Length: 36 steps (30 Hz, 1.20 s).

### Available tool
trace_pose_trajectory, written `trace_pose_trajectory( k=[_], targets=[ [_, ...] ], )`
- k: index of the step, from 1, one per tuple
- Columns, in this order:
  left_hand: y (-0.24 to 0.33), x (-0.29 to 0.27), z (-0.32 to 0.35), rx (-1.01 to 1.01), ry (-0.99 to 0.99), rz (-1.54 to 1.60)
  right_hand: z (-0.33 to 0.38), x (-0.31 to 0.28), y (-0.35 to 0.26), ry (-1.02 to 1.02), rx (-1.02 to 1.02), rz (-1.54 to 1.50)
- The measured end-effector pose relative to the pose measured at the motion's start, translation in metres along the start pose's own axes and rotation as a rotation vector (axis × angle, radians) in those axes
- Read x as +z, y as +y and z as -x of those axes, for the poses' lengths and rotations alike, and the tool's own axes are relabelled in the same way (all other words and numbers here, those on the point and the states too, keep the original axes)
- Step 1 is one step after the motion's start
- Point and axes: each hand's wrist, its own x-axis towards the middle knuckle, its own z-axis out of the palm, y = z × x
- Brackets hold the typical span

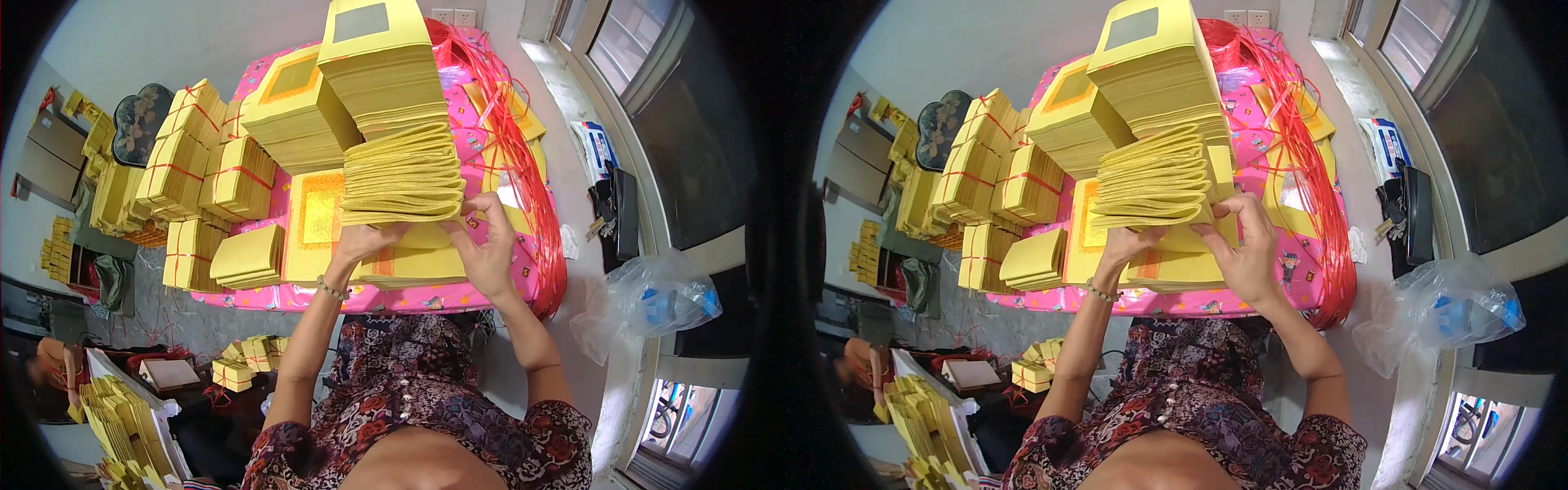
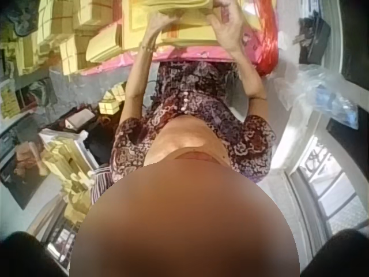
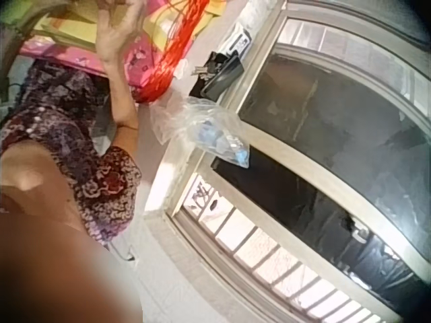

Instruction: Counting and stacking bundles of yellow joss paper at a workshop table.

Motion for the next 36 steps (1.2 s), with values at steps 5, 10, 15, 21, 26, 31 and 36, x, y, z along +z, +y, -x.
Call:
trace_pose_trajectory(
  k=[5,10,15,21,26,31,36],
  targets=[
    [-0.001,0.001,-0.002,-0.017,-0.014,0.006,-0.002,-0.002,0.003,-0.034,0.004,0.015],
    [0.006,0.000,-0.001,-0.090,0.003,0.030,-0.004,-0.001,0.004,-0.040,0.056,-0.124],
    [-0.002,-0.003,0.003,-0.050,0.006,0.040,0.001,-0.005,0.011,-0.032,-0.035,-0.204],
    [0.002,-0.001,0.002,-0.050,-0.021,0.131,-0.014,-0.013,0.020,-0.153,0.078,-0.383],
    [-0.001,-0.003,0.004,-0.032,-0.035,0.123,-0.029,-0.021,0.025,-0.281,0.100,-0.454],
    [0.003,-0.002,0.003,-0.067,-0.036,0.139,-0.040,-0.024,0.012,-0.283,-0.099,-0.230],
    [0.005,0.003,0.003,-0.021,-0.008,0.252,-0.041,-0.020,0.011,-0.268,-0.005,-0.226]
  ],
)
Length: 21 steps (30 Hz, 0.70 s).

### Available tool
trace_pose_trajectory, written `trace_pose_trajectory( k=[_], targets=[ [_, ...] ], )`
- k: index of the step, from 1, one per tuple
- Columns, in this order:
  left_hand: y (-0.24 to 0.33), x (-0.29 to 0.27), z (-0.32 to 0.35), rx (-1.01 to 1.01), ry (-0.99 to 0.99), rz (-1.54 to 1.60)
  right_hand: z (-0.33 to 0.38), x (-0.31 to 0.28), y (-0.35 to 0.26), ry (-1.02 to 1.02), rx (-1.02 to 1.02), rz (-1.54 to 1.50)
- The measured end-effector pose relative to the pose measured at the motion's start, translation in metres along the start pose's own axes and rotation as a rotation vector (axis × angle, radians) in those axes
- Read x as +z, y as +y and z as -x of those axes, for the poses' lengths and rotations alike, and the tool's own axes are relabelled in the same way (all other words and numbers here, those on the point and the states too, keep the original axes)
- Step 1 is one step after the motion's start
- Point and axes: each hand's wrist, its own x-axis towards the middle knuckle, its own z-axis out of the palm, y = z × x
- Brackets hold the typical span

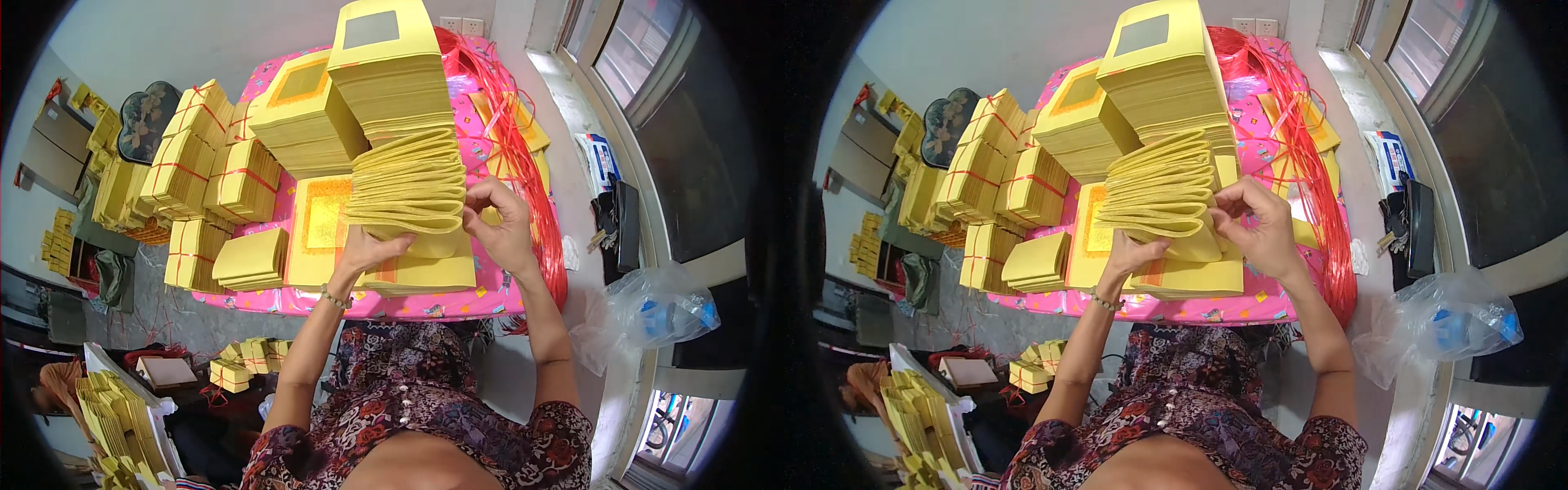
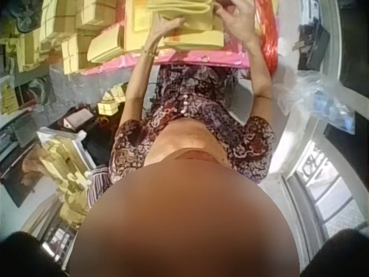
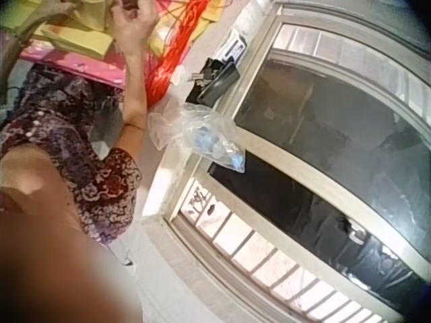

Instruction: Counting and stacking bundles of yellow joss paper at a workshop table.

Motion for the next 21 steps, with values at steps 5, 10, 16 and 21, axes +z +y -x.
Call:
trace_pose_trajectory(
  k=[5,10,16,21],
  targets=[
    [0.004,0.005,0.001,-0.023,0.074,-0.047,0.002,-0.002,0.004,-0.014,0.087,-0.081],
    [0.003,0.004,0.000,-0.007,0.064,-0.058,0.013,0.007,-0.001,0.024,0.119,-0.102],
    [0.006,0.006,-0.002,-0.013,0.060,-0.137,0.020,0.010,0.000,0.075,-0.123,0.255],
    [0.004,0.004,-0.002,-0.048,0.057,-0.081,0.008,0.005,0.006,0.029,-0.040,0.048]
  ],
)
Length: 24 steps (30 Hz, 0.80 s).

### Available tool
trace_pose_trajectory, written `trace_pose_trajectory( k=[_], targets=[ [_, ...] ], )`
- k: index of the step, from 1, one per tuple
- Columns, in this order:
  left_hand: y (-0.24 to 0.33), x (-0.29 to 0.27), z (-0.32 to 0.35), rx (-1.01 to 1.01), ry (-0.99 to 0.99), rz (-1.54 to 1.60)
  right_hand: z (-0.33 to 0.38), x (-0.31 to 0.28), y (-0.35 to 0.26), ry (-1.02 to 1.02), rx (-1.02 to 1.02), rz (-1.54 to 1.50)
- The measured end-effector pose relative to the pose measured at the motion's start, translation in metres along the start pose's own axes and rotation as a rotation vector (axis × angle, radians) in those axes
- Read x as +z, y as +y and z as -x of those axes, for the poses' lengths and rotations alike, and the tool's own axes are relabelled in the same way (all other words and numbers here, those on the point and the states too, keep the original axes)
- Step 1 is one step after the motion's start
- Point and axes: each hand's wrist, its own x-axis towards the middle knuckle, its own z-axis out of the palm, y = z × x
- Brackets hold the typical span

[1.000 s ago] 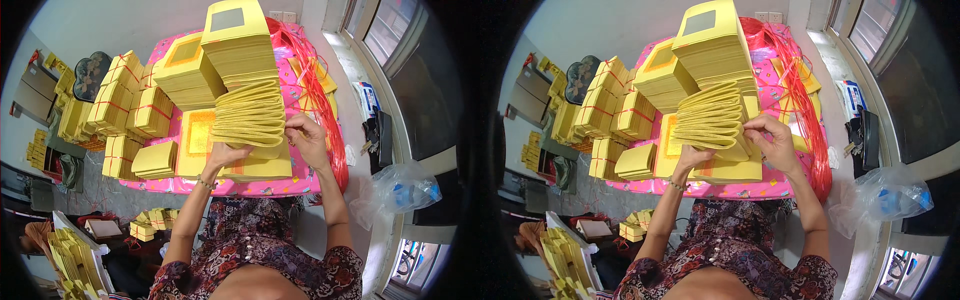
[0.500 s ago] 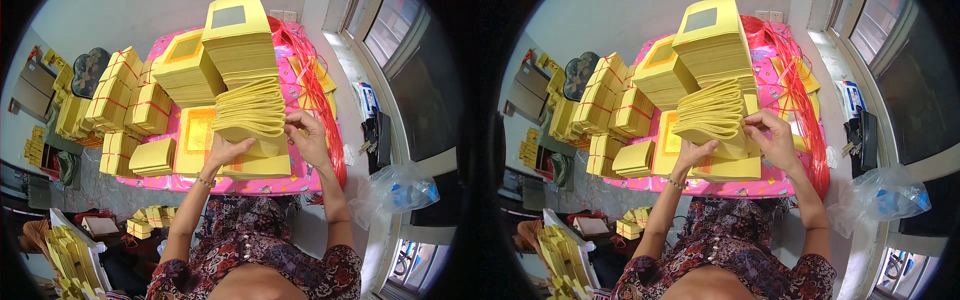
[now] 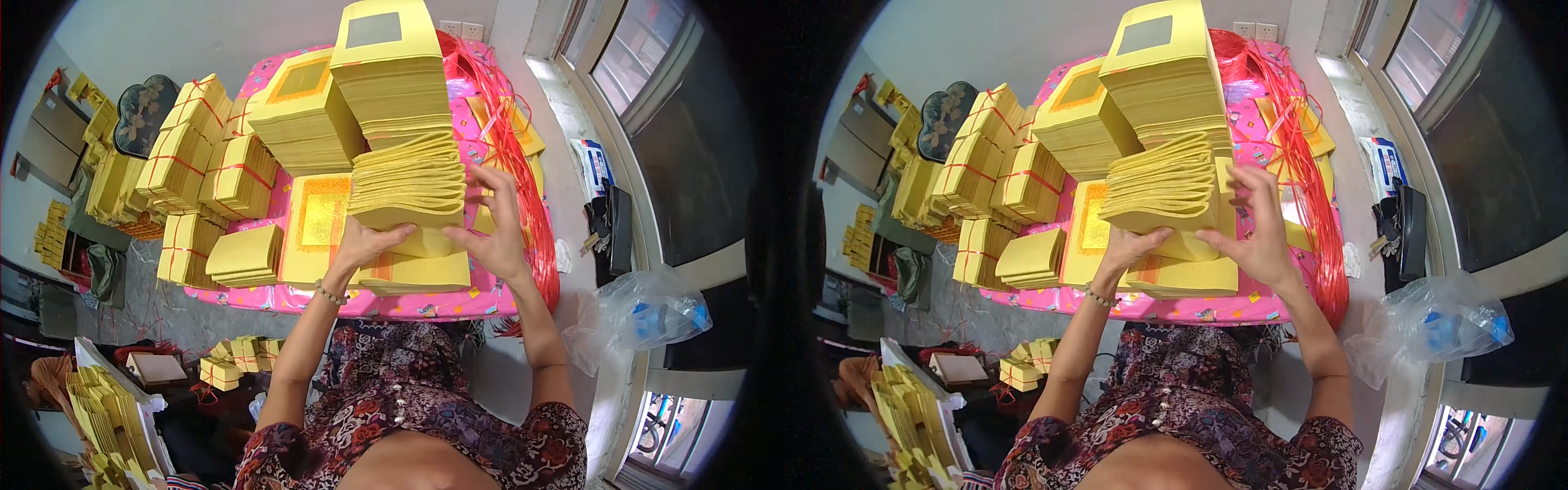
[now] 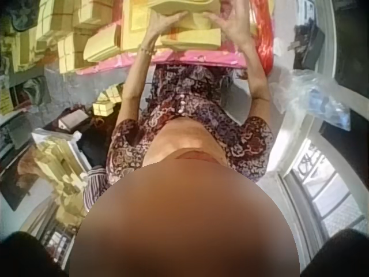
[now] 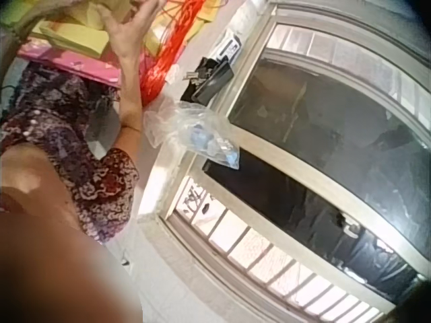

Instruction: Counting and stacking bundles of yellow joss paper at a workshop table.

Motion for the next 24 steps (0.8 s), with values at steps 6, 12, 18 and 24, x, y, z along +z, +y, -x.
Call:
trace_pose_trajectory(
  k=[6,12,18,24],
  targets=[
    [-0.003,-0.003,-0.002,-0.016,0.017,-0.120,-0.006,-0.003,0.006,-0.070,-0.010,0.034],
    [-0.008,-0.005,-0.002,0.010,0.026,-0.112,0.004,0.000,0.000,-0.031,0.009,0.038],
    [-0.002,-0.003,0.000,0.026,-0.011,-0.203,-0.009,-0.017,-0.013,-0.037,-0.058,-0.186],
    [-0.014,-0.007,-0.001,0.047,-0.008,-0.036,-0.042,-0.016,0.007,-0.069,0.041,-0.250]
  ],
)
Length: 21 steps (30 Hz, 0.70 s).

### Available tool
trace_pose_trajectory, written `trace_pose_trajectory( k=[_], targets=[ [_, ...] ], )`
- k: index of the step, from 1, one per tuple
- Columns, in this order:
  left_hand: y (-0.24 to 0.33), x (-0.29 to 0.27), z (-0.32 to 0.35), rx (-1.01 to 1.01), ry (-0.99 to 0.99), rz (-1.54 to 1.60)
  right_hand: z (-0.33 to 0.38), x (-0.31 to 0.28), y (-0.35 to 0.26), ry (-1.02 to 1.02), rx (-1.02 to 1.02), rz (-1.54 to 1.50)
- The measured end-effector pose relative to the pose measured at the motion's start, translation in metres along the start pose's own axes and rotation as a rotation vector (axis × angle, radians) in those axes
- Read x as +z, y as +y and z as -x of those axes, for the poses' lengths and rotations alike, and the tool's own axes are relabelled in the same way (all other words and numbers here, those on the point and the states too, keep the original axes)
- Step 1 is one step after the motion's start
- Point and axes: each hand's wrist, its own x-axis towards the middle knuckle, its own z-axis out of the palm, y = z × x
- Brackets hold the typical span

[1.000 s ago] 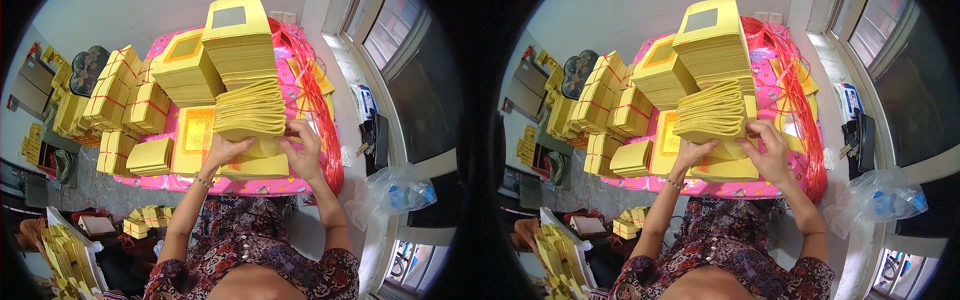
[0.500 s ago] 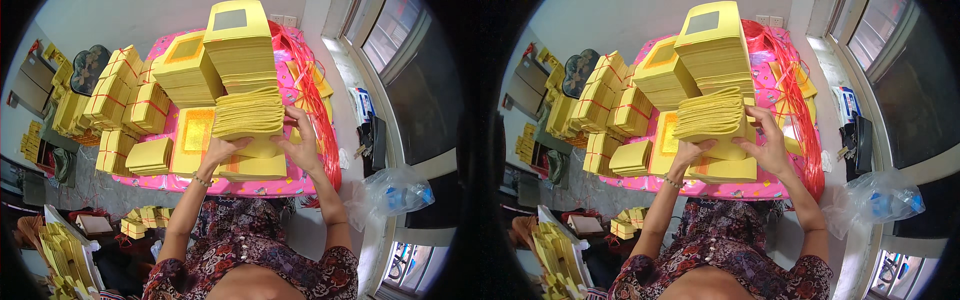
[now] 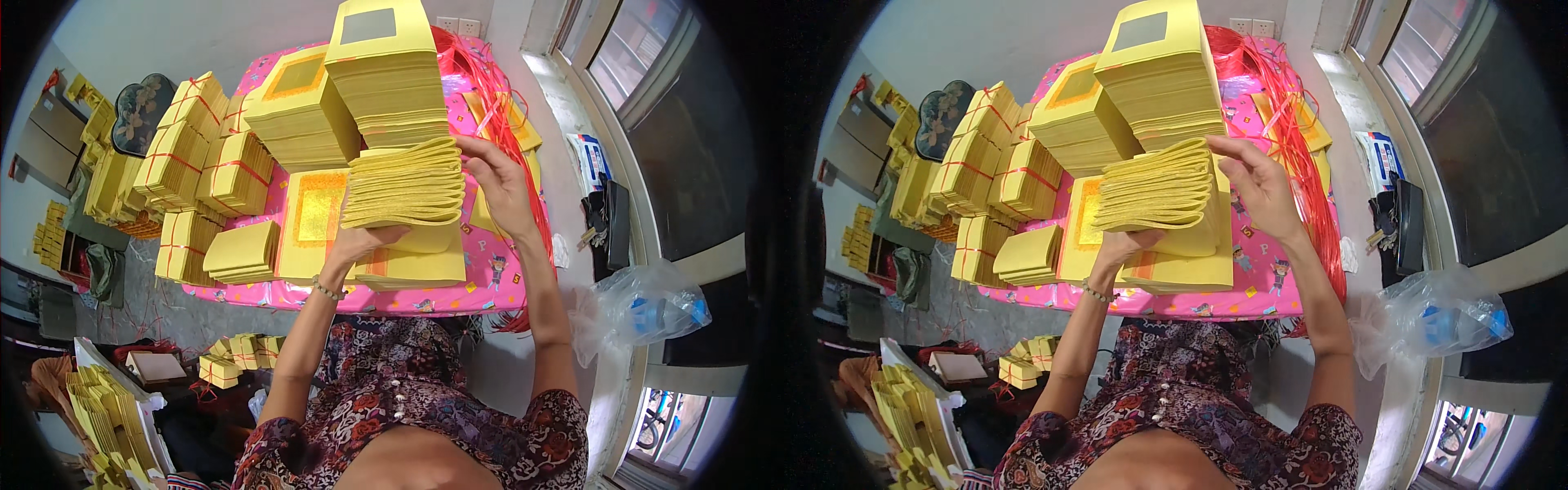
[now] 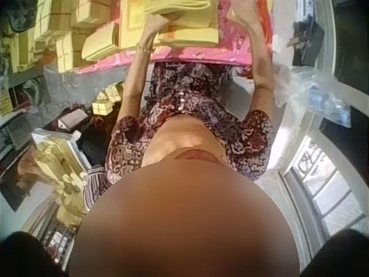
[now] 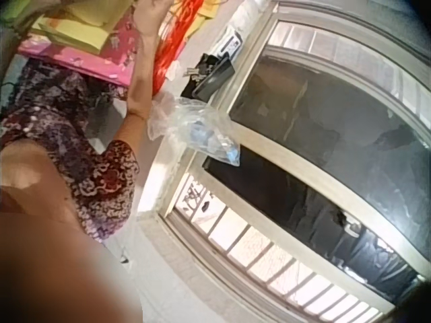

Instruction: Counting and stacking bundles of yellow joss paper at a workshop table.

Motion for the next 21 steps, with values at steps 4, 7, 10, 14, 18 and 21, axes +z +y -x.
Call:
trace_pose_trajectory(
  k=[4,7,10,14,18,21],
  targets=[
    [0.005,0.000,0.001,-0.019,0.002,-0.071,-0.008,-0.002,0.018,-0.069,0.052,-0.171],
    [0.008,-0.001,0.002,-0.010,-0.028,-0.131,-0.009,0.000,0.022,-0.077,0.028,-0.201],
    [0.006,-0.002,0.006,-0.107,-0.026,-0.118,-0.006,0.003,0.028,-0.029,0.016,-0.200],
    [0.013,-0.002,0.004,-0.153,-0.035,-0.162,-0.004,0.000,0.020,-0.060,0.041,-0.233],
    [0.010,0.001,0.006,-0.200,0.002,-0.085,-0.004,-0.006,0.018,-0.158,0.077,-0.291],
    [0.006,-0.002,0.005,-0.099,-0.017,-0.112,-0.005,-0.004,0.014,-0.186,0.069,-0.340]
  ],
)
